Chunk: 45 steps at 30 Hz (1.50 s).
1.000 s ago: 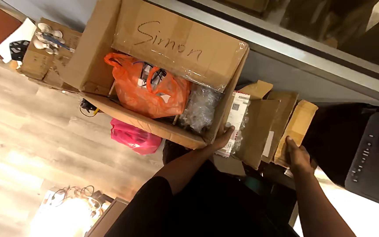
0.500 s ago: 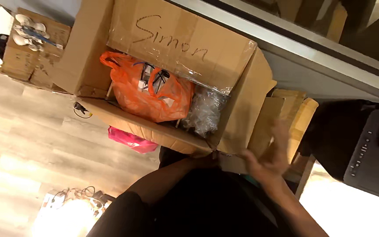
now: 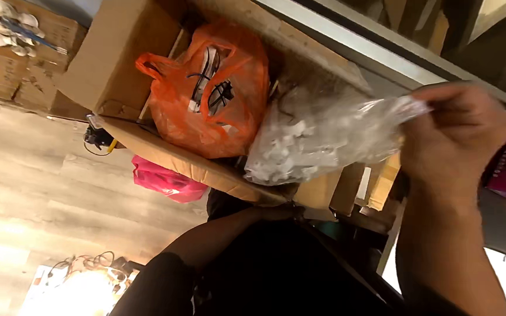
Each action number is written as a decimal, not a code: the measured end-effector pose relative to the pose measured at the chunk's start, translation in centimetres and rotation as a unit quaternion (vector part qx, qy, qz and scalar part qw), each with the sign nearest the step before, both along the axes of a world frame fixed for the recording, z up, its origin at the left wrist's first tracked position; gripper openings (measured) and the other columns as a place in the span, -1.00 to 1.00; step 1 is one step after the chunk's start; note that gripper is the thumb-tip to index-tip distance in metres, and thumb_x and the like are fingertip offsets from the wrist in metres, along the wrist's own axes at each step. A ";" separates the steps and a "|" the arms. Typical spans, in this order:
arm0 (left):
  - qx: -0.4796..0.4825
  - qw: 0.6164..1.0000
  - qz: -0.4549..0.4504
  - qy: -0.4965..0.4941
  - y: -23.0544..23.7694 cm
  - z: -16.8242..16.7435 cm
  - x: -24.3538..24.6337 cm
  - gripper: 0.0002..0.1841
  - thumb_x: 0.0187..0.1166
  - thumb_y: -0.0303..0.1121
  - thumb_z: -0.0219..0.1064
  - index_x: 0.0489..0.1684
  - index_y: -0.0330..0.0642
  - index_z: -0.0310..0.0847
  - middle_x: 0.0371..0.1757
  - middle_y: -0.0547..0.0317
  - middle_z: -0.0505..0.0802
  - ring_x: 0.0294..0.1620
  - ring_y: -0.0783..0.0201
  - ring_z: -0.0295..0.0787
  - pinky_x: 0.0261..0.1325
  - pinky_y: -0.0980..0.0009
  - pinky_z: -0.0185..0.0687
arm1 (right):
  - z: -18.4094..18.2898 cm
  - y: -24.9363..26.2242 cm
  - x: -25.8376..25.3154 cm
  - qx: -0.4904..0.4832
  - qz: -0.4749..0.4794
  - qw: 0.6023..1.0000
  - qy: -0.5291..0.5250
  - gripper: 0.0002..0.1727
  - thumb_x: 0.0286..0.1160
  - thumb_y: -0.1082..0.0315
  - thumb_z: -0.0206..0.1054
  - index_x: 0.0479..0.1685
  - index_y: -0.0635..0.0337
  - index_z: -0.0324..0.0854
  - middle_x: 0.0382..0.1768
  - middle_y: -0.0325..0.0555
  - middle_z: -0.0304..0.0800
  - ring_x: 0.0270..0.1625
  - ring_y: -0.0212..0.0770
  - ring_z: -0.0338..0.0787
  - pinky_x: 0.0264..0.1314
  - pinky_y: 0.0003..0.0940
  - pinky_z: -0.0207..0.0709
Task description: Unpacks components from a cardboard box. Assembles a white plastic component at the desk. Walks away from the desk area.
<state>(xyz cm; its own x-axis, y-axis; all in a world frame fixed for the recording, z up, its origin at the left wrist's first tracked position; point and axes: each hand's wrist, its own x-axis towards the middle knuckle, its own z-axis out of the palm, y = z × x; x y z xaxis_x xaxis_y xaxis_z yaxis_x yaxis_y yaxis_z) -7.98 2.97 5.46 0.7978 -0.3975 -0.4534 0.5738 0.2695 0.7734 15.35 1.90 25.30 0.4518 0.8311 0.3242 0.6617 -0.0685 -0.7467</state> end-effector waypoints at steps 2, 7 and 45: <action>0.000 1.000 -0.007 0.009 -0.5 -0.2 -0.1 -0.37 0.90 0.00 -0.17 0.33 -0.44 0.60 0.30 -0.19 0.74 0.31 0.20 0.65 0.48 0.18 0.46 | -0.5 -1.5 1.1 0.021 -0.078 0.996 0.029 -0.90 0.67 0.43 0.20 0.00 0.04 0.54 -0.19 -0.67 0.71 -0.16 -0.71 0.71 -0.03 -0.65 0.67; -0.035 0.999 0.035 -0.020 -1.6 -0.4 -1.0 -0.25 0.88 0.12 -0.34 0.59 -0.39 0.42 0.50 -0.21 0.66 0.52 0.11 0.57 0.63 0.08 0.35 | -1.9 -5.2 -1.6 -0.056 -0.110 0.984 0.126 -0.91 0.75 0.24 0.14 -0.07 -0.05 0.53 -0.38 -0.56 0.68 -0.46 -0.64 0.67 -0.41 -0.62 0.65; 0.375 0.715 0.227 -0.545 15.1 15.2 -4.6 -0.54 0.69 0.00 0.15 -0.54 -0.13 0.60 -0.32 0.08 0.77 -0.06 0.16 0.73 0.17 0.19 0.63 | -0.8 -0.8 -9.6 0.154 -0.208 0.965 -0.036 -0.92 0.61 0.46 0.28 -0.11 0.29 0.62 -0.04 -0.11 0.78 -0.03 -0.36 0.79 0.03 -0.40 0.74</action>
<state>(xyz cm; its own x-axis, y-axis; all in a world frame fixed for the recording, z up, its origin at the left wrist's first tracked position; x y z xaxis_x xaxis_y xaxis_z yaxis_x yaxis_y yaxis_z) -12.60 18.10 20.70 0.8083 0.0435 0.5871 -0.4957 -0.4877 0.7186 5.77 1.12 24.49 0.6930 0.4418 0.5697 0.6755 -0.1217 -0.7272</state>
